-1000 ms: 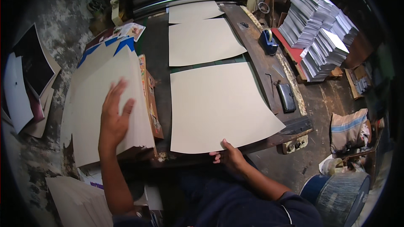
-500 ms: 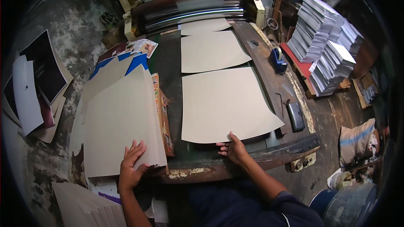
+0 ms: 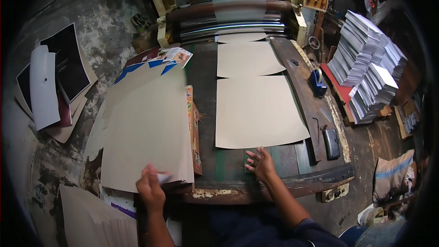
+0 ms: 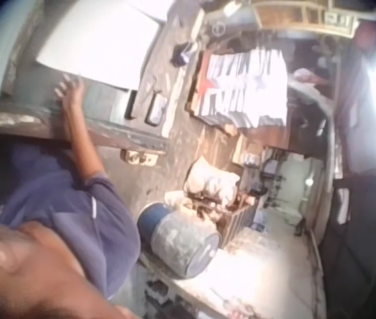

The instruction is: The person places sheets of paper onto the feed of a printing or processing machine, aligning them by hand before they are pulled through.

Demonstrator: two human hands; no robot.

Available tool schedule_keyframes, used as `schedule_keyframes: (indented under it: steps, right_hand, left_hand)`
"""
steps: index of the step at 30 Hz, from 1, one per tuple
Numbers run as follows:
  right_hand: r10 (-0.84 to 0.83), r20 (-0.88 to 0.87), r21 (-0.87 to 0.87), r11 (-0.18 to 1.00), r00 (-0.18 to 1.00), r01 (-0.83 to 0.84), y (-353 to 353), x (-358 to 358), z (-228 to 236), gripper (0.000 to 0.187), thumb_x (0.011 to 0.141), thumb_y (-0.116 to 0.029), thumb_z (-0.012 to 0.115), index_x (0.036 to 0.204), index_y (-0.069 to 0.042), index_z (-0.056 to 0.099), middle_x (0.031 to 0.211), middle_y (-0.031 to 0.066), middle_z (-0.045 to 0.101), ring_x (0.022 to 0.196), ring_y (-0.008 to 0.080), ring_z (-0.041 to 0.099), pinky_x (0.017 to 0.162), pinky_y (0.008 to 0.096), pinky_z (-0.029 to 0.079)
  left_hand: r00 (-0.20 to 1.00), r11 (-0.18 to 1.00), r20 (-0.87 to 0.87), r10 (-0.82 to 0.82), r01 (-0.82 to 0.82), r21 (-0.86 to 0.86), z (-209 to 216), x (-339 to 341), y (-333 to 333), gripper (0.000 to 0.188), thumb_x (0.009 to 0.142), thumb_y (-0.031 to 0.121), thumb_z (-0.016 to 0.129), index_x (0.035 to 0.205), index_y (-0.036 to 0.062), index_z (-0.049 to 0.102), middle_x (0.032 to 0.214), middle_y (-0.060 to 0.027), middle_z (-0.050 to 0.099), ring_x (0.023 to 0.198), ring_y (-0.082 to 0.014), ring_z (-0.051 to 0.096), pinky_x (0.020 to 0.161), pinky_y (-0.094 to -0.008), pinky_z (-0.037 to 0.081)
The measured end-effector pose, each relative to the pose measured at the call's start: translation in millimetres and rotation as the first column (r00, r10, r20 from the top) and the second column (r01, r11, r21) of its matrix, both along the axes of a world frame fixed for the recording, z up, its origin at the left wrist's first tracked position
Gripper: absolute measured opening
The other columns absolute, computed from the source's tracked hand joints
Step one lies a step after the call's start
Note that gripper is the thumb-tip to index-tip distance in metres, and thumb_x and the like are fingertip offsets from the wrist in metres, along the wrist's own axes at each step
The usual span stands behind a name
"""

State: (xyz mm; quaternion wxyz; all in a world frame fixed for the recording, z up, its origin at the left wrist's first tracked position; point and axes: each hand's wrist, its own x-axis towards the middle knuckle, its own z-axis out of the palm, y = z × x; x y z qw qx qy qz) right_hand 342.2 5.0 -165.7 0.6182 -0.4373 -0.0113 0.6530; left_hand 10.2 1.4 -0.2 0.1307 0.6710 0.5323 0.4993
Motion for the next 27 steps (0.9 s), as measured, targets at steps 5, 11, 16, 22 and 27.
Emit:
schedule_keyframes:
  steps: [5, 11, 16, 22, 27]
  right_hand:
    - [0.396, 0.112, 0.511, 0.764, 0.912, -0.394, -32, 1, 63, 0.070, 0.090, -0.053, 0.056, 0.136, -0.004, 0.041, 0.115, 0.0140, 0.060, 0.086, 0.0202, 0.060, 0.073, 0.0398, 0.053]
    - [0.402, 0.208, 0.220, 0.869, 0.892, -0.443, -69, 7, 63, 0.037, 0.090, -0.030, 0.060, 0.104, 0.004, 0.056, 0.080, 0.0122, 0.060, 0.063, 0.0183, 0.058, 0.063, 0.0323, 0.052]
    - [0.326, -0.009, 0.002, 0.945, 0.945, -0.326, -132, 10, 15, 0.035, 0.094, -0.032, 0.057, 0.099, 0.002, 0.054, 0.074, 0.0125, 0.058, 0.064, 0.0190, 0.054, 0.068, 0.0380, 0.052]
    - [0.336, 0.079, -0.049, 0.942, 0.939, -0.333, -201, -6, -16, 0.046, 0.096, -0.039, 0.054, 0.116, 0.003, 0.049, 0.088, 0.0186, 0.064, 0.076, 0.0234, 0.064, 0.070, 0.0397, 0.054]
    - [0.327, 0.046, -0.091, 0.942, 0.944, -0.322, -198, -1, -5, 0.050, 0.098, -0.043, 0.049, 0.120, 0.002, 0.046, 0.096, 0.0219, 0.064, 0.077, 0.0245, 0.063, 0.073, 0.0395, 0.054]
  left_hand:
    - [0.876, 0.877, -0.038, -0.480, 0.479, -0.039, 18, 34, -28, 0.034, 0.098, 0.032, 0.053, 0.071, 0.0131, 0.062, 0.074, -0.0021, 0.072, 0.077, -0.0219, 0.072, 0.104, -0.0547, 0.035]
    - [0.793, 0.840, -0.302, -0.529, 0.540, -0.055, 24, 34, -26, 0.040, 0.085, 0.052, 0.063, 0.090, 0.0130, 0.071, 0.101, -0.0033, 0.073, 0.117, -0.0300, 0.061, 0.108, -0.0534, 0.030]
    - [0.860, 0.911, -0.311, -0.405, 0.349, -0.221, 14, -7, 5, 0.063, 0.064, 0.040, 0.085, 0.113, 0.0062, 0.066, 0.119, -0.0111, 0.066, 0.126, -0.0346, 0.052, 0.107, -0.0478, 0.035]
    - [0.925, 0.886, -0.061, -0.376, 0.340, -0.314, -2, -20, 12, 0.043, 0.068, 0.022, 0.085, 0.105, 0.0033, 0.070, 0.113, -0.0122, 0.069, 0.120, -0.0304, 0.058, 0.105, -0.0421, 0.040]
    - [0.916, 0.835, 0.163, -0.366, 0.401, -0.378, -5, -11, 19, 0.040, 0.074, 0.023, 0.082, 0.105, 0.0008, 0.069, 0.112, -0.0126, 0.070, 0.122, -0.0286, 0.057, 0.105, -0.0405, 0.039]
